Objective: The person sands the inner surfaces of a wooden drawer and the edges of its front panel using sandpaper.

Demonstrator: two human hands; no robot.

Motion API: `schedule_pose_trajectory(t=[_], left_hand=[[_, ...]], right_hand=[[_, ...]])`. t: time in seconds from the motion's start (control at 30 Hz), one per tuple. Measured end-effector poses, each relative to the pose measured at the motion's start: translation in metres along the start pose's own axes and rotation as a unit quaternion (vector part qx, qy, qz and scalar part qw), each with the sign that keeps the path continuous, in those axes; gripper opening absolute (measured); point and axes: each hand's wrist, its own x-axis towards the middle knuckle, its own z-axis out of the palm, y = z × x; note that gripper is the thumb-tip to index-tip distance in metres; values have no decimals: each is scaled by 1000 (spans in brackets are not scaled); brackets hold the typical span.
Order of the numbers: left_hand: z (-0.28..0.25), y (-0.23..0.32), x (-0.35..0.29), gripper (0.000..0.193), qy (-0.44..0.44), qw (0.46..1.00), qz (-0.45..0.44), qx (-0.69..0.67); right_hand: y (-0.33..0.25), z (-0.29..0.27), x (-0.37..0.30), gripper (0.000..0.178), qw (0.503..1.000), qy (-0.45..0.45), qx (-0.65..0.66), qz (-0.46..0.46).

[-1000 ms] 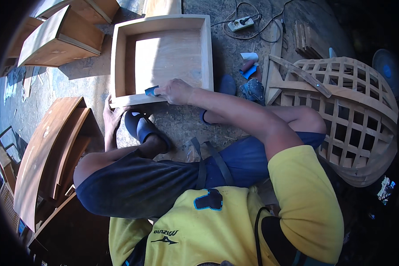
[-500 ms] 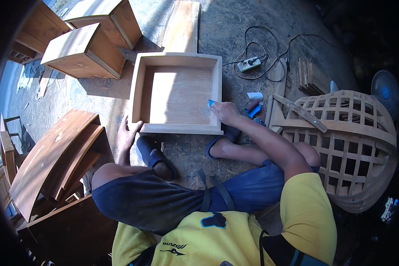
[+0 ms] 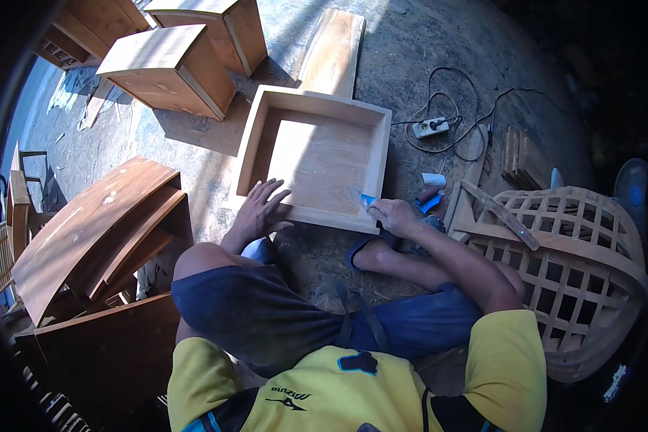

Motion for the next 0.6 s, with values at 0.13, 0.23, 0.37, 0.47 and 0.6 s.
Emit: schedule_pose_trajectory(t=[0.13,0.23,0.37,0.47,0.6], left_hand=[[21,9,24,61,-196,979,44,18],[23,15,35,41,-224,974,31,23],[21,28,49,36,-214,976,36,16],[-11,19,68,45,-211,976,27,41],[-92,53,150,65,-207,976,28,68]], right_hand=[[13,-44,13,14,983,162,-63,61],[38,-69,12,16,957,250,-64,133],[90,-78,-12,25,897,301,-20,324],[85,-79,-8,31,866,348,52,355],[97,-79,-19,33,792,429,72,428]])
